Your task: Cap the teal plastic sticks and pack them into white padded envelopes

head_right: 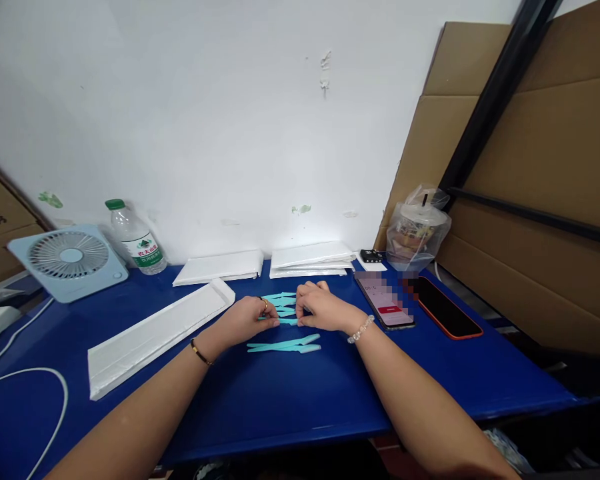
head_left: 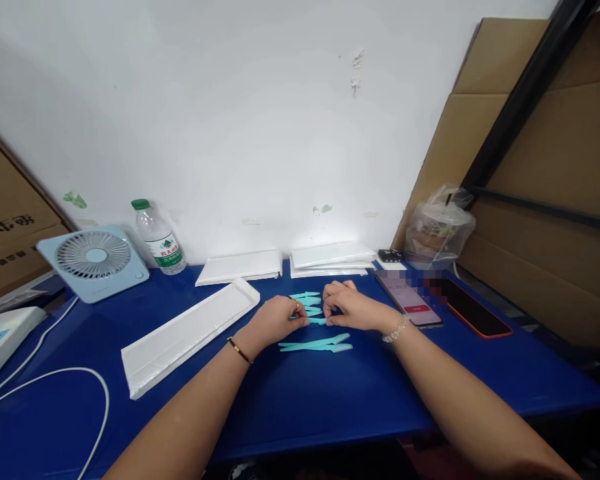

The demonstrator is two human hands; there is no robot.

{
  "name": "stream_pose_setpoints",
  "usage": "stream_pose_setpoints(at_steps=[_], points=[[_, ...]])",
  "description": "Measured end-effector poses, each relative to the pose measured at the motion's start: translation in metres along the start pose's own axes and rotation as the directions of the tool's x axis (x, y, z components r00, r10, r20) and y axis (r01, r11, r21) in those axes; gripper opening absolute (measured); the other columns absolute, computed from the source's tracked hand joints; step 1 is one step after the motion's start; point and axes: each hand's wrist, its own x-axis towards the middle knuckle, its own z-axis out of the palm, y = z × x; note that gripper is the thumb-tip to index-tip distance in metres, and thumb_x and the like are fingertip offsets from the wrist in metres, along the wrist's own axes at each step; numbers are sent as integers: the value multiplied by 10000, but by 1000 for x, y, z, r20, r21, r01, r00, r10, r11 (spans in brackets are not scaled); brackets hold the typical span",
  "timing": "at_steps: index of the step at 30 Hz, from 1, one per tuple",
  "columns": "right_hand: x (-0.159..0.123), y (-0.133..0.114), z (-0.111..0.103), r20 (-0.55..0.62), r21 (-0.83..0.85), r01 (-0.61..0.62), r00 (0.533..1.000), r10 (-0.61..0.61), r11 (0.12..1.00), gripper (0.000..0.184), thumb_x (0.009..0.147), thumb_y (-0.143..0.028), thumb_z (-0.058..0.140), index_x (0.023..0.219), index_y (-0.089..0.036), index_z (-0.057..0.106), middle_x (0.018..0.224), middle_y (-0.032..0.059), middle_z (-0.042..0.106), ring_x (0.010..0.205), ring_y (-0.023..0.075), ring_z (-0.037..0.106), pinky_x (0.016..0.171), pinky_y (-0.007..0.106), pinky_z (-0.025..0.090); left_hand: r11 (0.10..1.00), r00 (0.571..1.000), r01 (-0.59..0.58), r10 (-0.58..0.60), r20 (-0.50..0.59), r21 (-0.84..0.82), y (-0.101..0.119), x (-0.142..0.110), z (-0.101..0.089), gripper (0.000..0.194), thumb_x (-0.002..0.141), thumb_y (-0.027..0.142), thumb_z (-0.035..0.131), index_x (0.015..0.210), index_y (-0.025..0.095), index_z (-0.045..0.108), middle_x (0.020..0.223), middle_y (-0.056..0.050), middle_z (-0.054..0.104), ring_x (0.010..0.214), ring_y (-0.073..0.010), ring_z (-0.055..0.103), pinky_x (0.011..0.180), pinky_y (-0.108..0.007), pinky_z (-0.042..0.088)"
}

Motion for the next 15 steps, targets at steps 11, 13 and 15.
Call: stream_pose_setpoints(at_steps=[11, 13, 15], points=[[-9, 15, -13, -107, 10, -140, 984, 141, 990, 128, 770, -335, 668, 830, -221, 671, 933, 30, 559, 959, 215, 501, 857, 362, 254, 989, 974, 138, -125, -189, 59, -33, 9, -2, 262, 743, 375, 612, 947, 217, 658, 894, -34, 643, 867, -202, 581, 729, -277, 420], [-12, 7, -15, 28, 67, -41, 999, 39, 997, 177, 738, -388, 694, 827, -236, 681, 935, 19, 559, 955, 212, 503, 853, 355, 261, 992, 973, 116, -105, -208, 43, -27, 7, -3, 277, 743, 400, 614, 947, 216, 653, 903, -36, 635, 873, -200, 575, 737, -277, 420], [-13, 1, -14, 133, 79, 15, 991, -26, 997, 184, 688, -382, 736, 781, -232, 688, 912, 11, 558, 940, 212, 506, 841, 352, 265, 997, 983, 77, -76, -165, 3, -17, 3, -4, 253, 760, 424, 595, 883, 214, 664, 882, -30, 640, 835, -184, 578, 707, -261, 416]])
